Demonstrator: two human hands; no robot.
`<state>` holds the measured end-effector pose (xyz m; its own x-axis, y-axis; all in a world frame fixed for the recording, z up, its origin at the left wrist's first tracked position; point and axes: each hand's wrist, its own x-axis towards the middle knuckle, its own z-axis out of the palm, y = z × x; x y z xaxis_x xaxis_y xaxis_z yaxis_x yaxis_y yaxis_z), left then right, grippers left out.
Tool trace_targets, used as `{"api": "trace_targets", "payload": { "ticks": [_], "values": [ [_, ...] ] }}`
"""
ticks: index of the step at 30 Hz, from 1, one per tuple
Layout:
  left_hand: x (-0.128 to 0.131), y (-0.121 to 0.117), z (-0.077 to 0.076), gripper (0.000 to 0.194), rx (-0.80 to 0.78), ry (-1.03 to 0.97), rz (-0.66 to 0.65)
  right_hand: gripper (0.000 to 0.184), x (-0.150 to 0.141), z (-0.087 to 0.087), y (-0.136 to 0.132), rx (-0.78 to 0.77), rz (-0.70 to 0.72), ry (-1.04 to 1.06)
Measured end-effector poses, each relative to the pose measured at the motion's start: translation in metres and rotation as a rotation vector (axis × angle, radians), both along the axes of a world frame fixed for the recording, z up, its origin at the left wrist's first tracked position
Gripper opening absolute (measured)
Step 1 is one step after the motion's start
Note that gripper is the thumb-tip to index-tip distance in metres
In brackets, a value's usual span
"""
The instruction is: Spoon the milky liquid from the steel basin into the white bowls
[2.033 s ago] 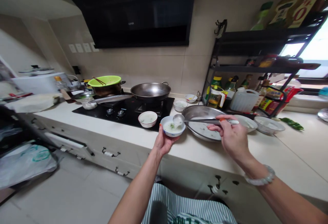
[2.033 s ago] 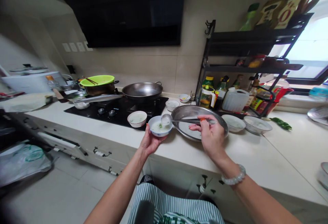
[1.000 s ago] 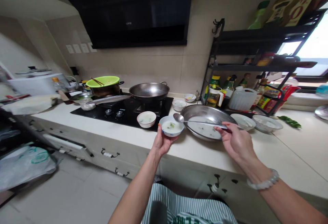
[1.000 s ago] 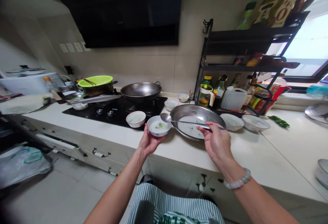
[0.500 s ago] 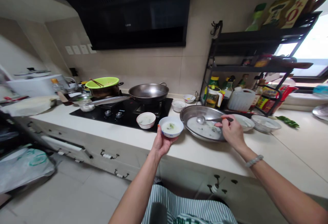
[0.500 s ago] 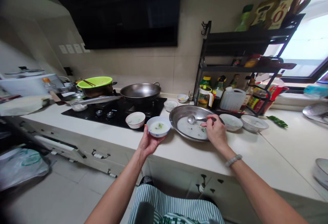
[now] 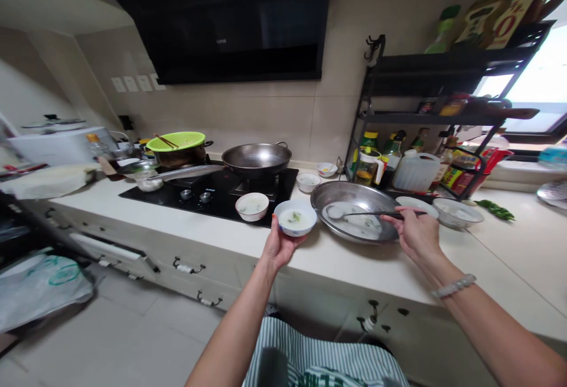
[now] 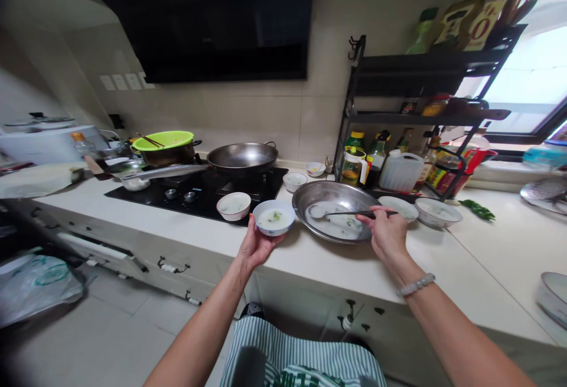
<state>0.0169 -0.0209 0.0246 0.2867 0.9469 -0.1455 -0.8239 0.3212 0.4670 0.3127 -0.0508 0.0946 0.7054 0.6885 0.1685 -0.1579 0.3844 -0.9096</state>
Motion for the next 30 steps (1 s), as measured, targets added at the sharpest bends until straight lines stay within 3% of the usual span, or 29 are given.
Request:
{"api": "trace_targets", "payload": {
  "ticks": [13, 30],
  "values": [
    [0.001, -0.003, 0.005, 0.058, -0.011, 0.017, 0.008, 0.013, 0.000, 0.015, -0.016, -0.102, -0.023, -0.031],
    [0.001, -0.002, 0.003, 0.058, 0.000, 0.005, 0.009, 0.010, 0.011, 0.002, -0.012, -0.001, -0.026, -0.009]
  ]
}}
